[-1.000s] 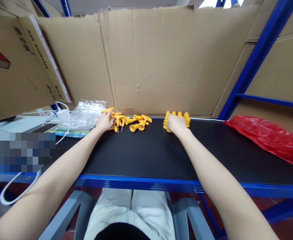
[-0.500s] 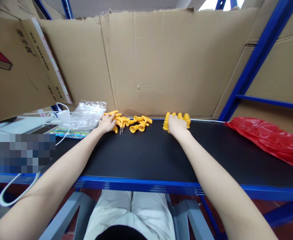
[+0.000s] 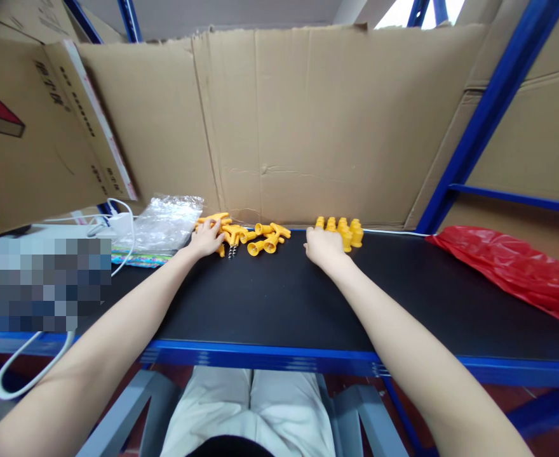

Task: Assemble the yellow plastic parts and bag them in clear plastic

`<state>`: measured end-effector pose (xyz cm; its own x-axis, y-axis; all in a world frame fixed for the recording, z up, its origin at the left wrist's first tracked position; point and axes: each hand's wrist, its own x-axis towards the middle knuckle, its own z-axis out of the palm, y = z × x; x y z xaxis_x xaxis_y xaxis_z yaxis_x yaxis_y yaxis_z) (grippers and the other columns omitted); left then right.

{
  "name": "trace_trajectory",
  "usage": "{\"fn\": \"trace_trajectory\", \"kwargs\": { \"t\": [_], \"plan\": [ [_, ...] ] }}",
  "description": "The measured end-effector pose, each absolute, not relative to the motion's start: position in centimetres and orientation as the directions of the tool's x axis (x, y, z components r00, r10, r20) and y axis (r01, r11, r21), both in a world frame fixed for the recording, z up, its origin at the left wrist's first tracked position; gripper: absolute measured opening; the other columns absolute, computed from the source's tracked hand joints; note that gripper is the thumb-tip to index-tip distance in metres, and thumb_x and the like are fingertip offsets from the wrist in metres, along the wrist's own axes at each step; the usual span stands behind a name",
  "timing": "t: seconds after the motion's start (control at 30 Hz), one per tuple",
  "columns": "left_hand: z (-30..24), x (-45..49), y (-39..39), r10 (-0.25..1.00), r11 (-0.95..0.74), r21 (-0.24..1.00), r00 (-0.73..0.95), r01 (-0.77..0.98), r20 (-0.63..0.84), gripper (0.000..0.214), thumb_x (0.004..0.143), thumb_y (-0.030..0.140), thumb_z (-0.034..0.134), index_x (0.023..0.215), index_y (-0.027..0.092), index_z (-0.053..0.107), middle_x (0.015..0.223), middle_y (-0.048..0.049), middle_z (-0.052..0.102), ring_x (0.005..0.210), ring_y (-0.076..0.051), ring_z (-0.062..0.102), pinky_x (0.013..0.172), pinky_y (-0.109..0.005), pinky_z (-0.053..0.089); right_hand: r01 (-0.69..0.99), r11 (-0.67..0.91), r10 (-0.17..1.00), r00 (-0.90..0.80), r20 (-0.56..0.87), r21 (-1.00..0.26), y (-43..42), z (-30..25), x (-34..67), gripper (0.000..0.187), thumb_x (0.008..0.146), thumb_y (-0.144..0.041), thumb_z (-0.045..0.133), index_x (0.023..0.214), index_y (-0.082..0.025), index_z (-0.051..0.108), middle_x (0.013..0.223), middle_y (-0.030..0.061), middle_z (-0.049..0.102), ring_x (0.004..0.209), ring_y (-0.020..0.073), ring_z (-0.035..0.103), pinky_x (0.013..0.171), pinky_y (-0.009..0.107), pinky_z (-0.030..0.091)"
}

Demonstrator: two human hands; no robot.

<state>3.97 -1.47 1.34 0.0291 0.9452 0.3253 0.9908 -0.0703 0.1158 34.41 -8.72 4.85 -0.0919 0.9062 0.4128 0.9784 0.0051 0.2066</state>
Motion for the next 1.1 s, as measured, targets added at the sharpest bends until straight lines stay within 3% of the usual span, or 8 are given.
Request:
{"fn": "trace_trajectory", "kwargs": {
  "t": [0.17,0.4,0.6,0.8,0.9,1.1],
  "plan": [
    [1.4,4.4,-1.8,0.938,-0.095,0.103,0.054,0.99,0.343,0.056,0.088,0.039,0.029,0.14,0.019,0.033,0.144,-0.0137,0.033,0.131,-0.032,0.031,0.101,-0.054,0.032,0.97,0.184,0.905,-0.23,0.358,0.159,-9.0,5.7,32.1,0.03,0.088,-0.03,0.043,0.101,-0.011,0.062,0.099,0.018,0.066,0.09,0.0296,0.063,0.075,0.038,0.045],
    [1.3,5.1,-2.2,0.931,-0.157,0.049,0.131,0.986,0.339,0.052,0.088,0.03,0.029,0.138,0.018,0.035,0.145,-0.0113,0.036,0.133,-0.027,0.029,0.104,-0.054,0.028,0.857,0.489,0.791,-0.514,0.331,0.161,-6.7,4.9,26.5,0.036,0.091,-0.039,0.039,0.107,-0.014,0.059,0.11,0.0145,0.064,0.102,0.0272,0.058,0.08,0.036,0.043],
    [1.0,5.1,-1.9,0.953,-0.115,0.068,0.091,0.991,0.29,0.061,0.088,0.038,0.029,0.143,0.014,0.024,0.151,-0.0116,0.023,0.137,-0.028,0.021,0.106,-0.054,0.026,0.899,0.437,0.858,-0.43,0.282,0.043,-3.0,4.9,23.1,0.033,0.088,-0.032,0.044,0.113,-0.018,0.059,0.117,0.0115,0.063,0.109,0.0275,0.056,0.088,0.043,0.039],
    [1.0,5.3,-2.0,0.957,-0.081,0.09,0.052,0.993,0.285,0.064,0.087,0.041,0.029,0.144,0.012,0.022,0.152,-0.0127,0.019,0.138,-0.029,0.019,0.106,-0.055,0.025,0.921,0.373,0.926,-0.362,0.111,-0.111,-0.9,4.7,22.1,0.028,0.082,-0.027,0.052,0.108,-0.023,0.063,0.111,0.0068,0.067,0.099,0.0215,0.062,0.076,0.029,0.043],
    [1.2,5.4,-2.2,0.951,-0.082,0.113,0.044,0.99,0.305,0.063,0.087,0.04,0.03,0.143,0.012,0.024,0.152,-0.0129,0.019,0.137,-0.031,0.021,0.105,-0.057,0.025,0.929,0.368,0.922,-0.359,0.146,-0.04,-1.2,4.6,21.9,0.026,0.081,-0.024,0.052,0.105,-0.021,0.063,0.108,0.0081,0.067,0.097,0.023,0.063,0.074,0.031,0.041],
    [1.5,5.6,-2.5,0.906,-0.125,0.136,0.057,0.983,0.419,0.061,0.086,0.036,0.037,0.142,0.015,0.025,0.151,-0.0132,0.022,0.136,-0.031,0.024,0.105,-0.054,0.028,0.898,0.421,0.848,-0.439,0.297,0.124,-2.9,4.8,21.5,0.027,0.084,-0.012,0.041,0.101,-0.011,0.061,0.099,0.016,0.068,0.097,0.0269,0.062,0.087,0.041,0.03]
  ]
}}
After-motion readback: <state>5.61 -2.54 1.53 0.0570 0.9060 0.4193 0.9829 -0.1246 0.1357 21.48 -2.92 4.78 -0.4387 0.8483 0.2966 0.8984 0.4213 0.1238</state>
